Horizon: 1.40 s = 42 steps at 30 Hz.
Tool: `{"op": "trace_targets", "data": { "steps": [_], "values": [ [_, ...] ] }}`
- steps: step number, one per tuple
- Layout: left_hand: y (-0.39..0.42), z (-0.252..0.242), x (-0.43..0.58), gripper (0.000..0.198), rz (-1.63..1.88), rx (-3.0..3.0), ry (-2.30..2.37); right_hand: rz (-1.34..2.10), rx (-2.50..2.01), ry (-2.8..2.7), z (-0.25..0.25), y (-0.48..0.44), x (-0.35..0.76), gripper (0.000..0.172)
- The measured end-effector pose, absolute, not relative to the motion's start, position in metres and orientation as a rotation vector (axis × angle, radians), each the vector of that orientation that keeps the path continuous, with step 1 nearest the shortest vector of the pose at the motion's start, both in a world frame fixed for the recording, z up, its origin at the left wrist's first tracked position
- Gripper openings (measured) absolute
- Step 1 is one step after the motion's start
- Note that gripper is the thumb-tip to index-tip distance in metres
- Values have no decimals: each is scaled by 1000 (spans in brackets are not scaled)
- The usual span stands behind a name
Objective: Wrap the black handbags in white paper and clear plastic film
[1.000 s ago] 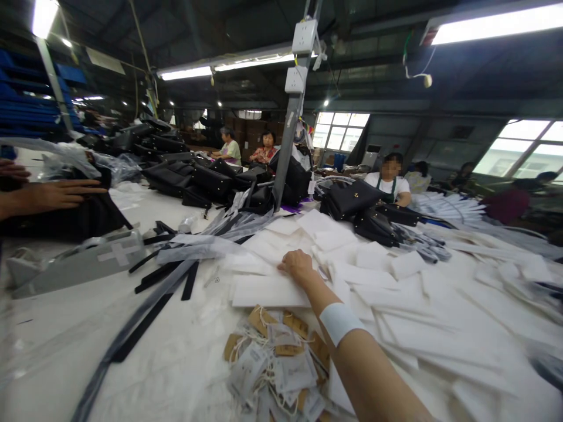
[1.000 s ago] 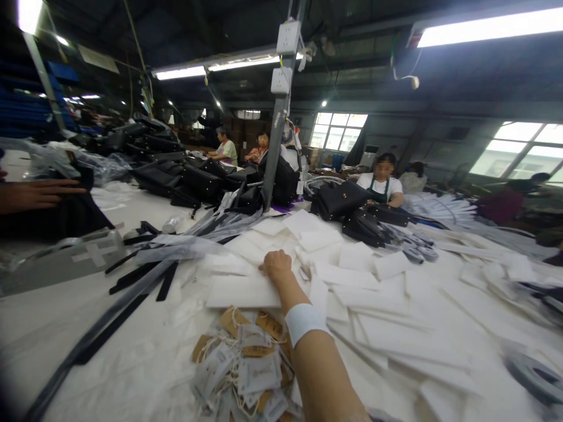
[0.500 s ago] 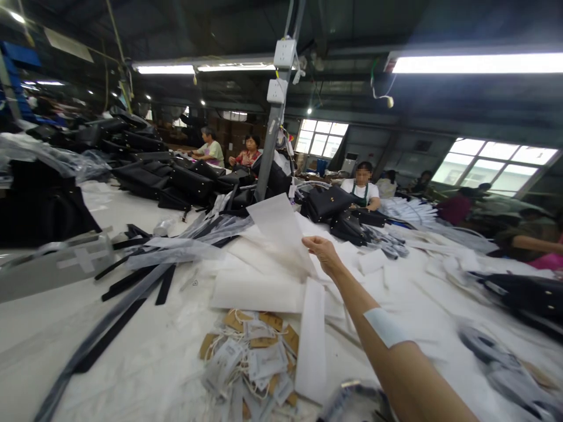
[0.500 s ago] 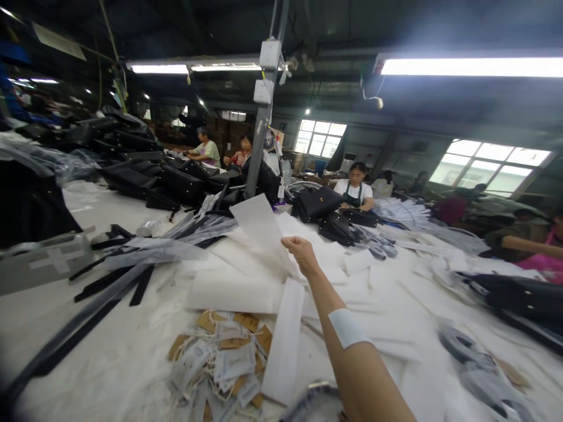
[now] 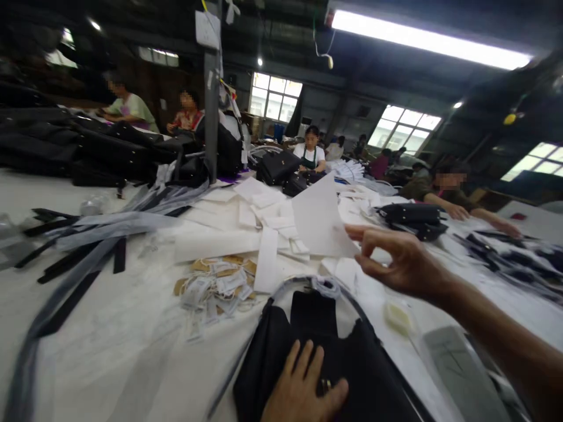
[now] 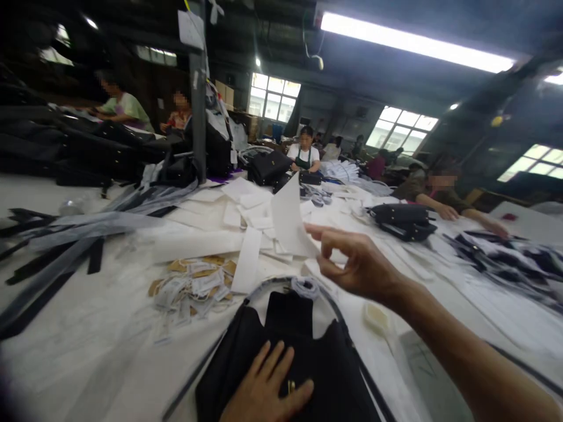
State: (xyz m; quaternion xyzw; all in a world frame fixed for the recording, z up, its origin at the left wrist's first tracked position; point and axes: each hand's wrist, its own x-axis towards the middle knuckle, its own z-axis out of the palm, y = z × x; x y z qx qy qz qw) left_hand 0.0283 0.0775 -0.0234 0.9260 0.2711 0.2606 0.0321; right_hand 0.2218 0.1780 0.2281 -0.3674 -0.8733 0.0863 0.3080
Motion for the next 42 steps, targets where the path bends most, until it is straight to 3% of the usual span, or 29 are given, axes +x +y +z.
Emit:
{"op": "trace_targets", "data": {
  "steps": [3, 8, 10, 19, 27, 32, 35, 40, 42],
  "values": [
    [73, -14, 28, 61, 850, 2848, 910, 261, -1026, -2585, 185, 96, 227, 16],
    [52, -3, 19, 25, 1145, 2730, 865, 448, -1171, -2682, 94, 29, 213, 36],
    [41, -2, 11, 20, 1199, 2762, 869, 448, -1227, -2666, 78, 21, 210, 44],
    [16, 13, -21, 23, 1301, 2880, 979, 420, -1208, -2640, 76, 13, 204, 36],
    [2, 42, -22, 27, 1521, 2905, 790, 448, -1058, -2628, 61, 12, 210, 43],
    [9, 37, 0, 25, 1188, 3018, 1020, 499, -1069, -2564, 67, 12, 214, 45],
    [15, 27, 1, 15, 1035, 2974, 1090, 545, -1223, -2409, 69, 16, 220, 35],
    [20, 25, -6, 7, 947, 2930, 1086, 442, -1338, -2381, 61, 29, 226, 35],
    [24, 26, -8, 14, 954, 2929, 1080, 409, -1346, -2435, 55, 31, 225, 35]
  ]
}}
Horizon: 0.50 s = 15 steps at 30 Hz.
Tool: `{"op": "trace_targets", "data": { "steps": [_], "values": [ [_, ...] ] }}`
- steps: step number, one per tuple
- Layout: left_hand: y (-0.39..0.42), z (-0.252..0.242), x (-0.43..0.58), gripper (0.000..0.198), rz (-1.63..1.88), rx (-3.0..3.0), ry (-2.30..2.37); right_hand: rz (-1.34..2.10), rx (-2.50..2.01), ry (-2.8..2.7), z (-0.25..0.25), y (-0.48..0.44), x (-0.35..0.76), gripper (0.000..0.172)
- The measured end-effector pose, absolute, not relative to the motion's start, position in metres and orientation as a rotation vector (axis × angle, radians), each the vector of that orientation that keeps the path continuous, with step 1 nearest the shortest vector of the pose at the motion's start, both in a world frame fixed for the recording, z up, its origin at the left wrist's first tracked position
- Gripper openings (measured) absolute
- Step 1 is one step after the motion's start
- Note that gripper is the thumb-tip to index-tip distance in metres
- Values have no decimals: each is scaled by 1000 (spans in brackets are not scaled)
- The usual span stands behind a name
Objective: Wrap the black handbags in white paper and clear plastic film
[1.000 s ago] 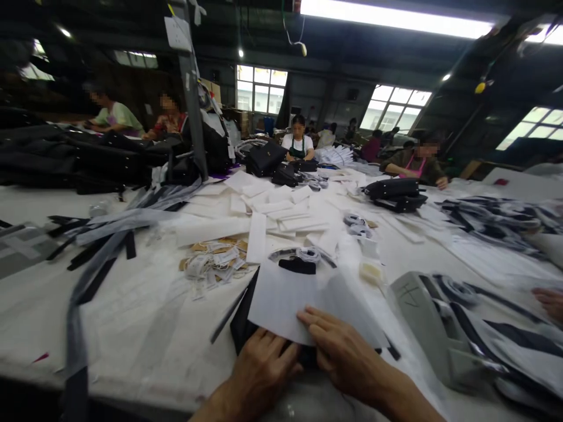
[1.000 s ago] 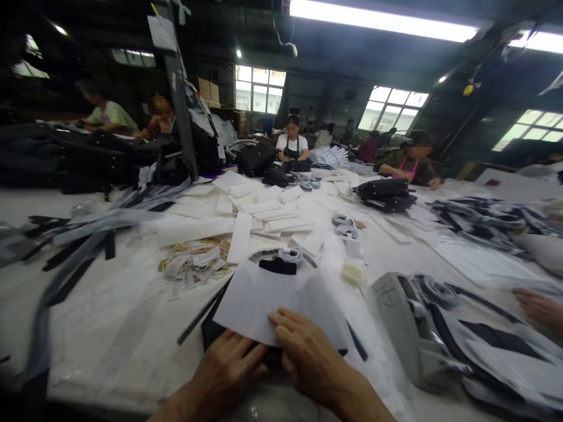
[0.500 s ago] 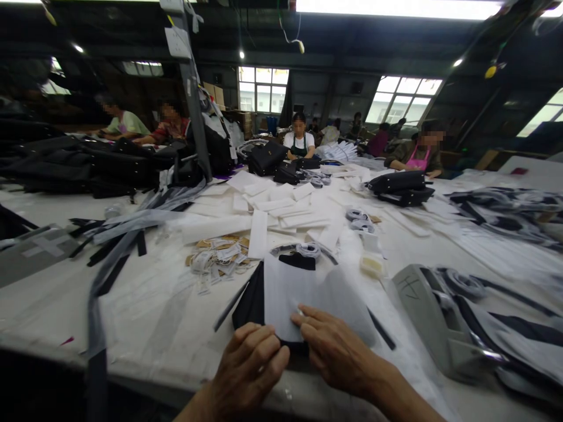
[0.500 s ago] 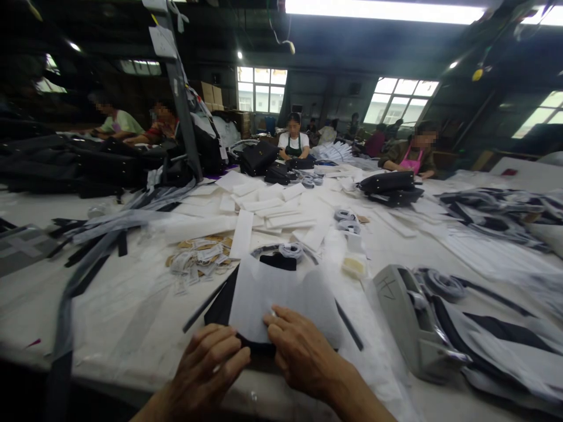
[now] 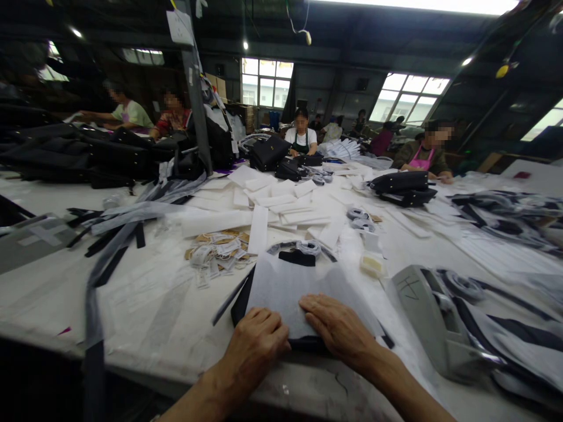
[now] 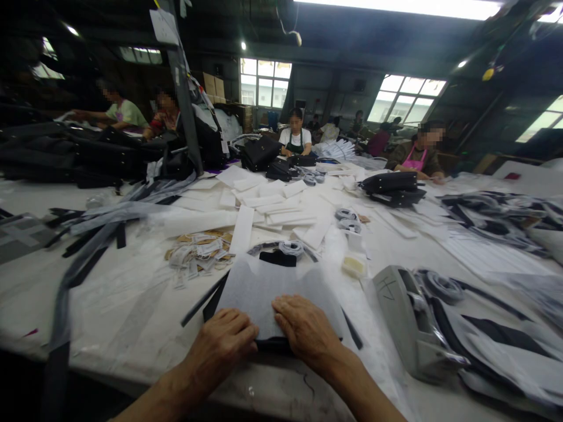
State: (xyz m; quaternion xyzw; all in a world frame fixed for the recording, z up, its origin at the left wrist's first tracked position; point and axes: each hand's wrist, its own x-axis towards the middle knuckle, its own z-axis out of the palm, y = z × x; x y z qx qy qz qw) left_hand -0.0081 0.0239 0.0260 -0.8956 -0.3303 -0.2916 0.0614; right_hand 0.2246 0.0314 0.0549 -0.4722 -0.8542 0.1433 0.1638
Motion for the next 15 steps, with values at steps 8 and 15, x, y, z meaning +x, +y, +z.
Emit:
{"op": "trace_targets", "data": {
  "steps": [8, 15],
  "values": [
    [39, 22, -20, 31, -775, -2794, -958, 302, -1446, -2508, 50, 23, 212, 44],
    [43, 46, -14, 48, -427, -2906, -1196, 364, -1516, -2589, 51, 20, 204, 51]
  ]
}}
